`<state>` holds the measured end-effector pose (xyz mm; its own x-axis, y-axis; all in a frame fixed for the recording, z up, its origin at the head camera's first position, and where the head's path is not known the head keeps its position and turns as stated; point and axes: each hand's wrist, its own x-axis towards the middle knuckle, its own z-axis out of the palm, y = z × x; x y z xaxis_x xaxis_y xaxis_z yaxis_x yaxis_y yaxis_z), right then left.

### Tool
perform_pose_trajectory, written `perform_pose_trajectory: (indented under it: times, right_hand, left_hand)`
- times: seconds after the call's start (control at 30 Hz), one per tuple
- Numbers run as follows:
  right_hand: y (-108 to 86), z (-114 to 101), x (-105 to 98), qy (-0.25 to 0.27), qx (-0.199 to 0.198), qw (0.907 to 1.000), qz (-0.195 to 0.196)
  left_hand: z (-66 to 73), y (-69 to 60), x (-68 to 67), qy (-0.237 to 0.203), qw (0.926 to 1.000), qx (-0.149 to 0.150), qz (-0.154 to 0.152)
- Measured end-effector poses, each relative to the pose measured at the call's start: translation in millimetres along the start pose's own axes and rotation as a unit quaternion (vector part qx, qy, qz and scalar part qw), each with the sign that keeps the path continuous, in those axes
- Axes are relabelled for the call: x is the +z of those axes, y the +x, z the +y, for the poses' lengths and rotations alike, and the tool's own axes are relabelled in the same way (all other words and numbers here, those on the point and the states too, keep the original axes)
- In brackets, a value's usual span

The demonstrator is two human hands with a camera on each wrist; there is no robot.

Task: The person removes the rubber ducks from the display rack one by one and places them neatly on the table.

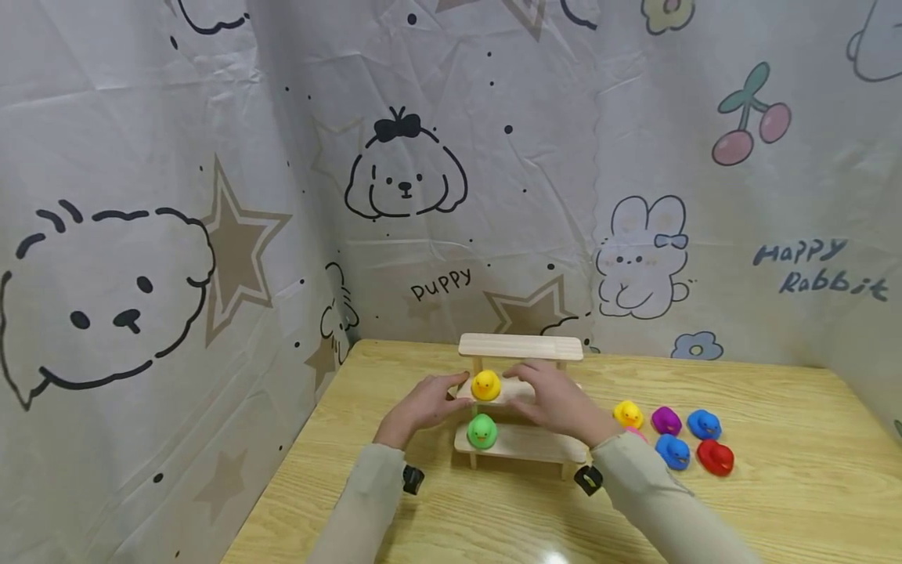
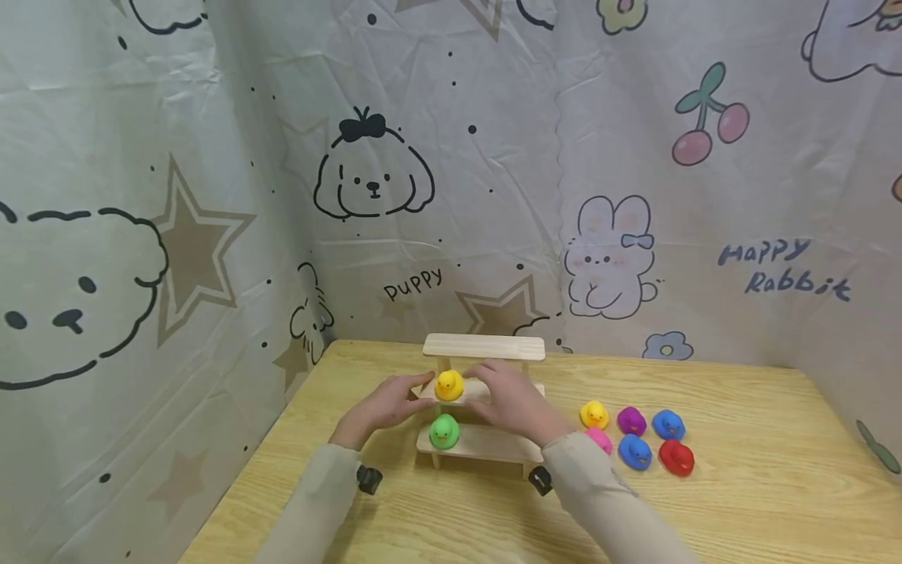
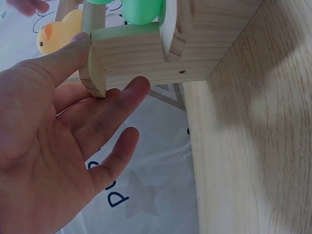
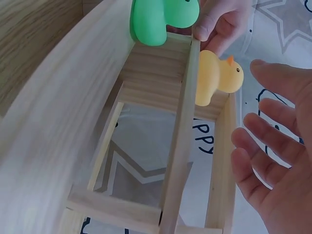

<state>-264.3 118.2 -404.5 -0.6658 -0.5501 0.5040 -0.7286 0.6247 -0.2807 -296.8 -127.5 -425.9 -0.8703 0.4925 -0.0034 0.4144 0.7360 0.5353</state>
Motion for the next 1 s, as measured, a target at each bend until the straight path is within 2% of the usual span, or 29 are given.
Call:
perform_pose_trajectory:
  times: [0.53,1.0]
  right_hand:
    - [25.0,-7,10,-0.01,0.006,0.9996,-0.026]
    - [34.3,-5,21,-0.013,-0.005,0.9998,-0.013]
  left_hand:
    - [0.2,-1.3,-2.2,0.005,1.0,0.003,0.0]
    - [1.4,1.0,-2.9,0.01,0.9999,0.002,-0.003]
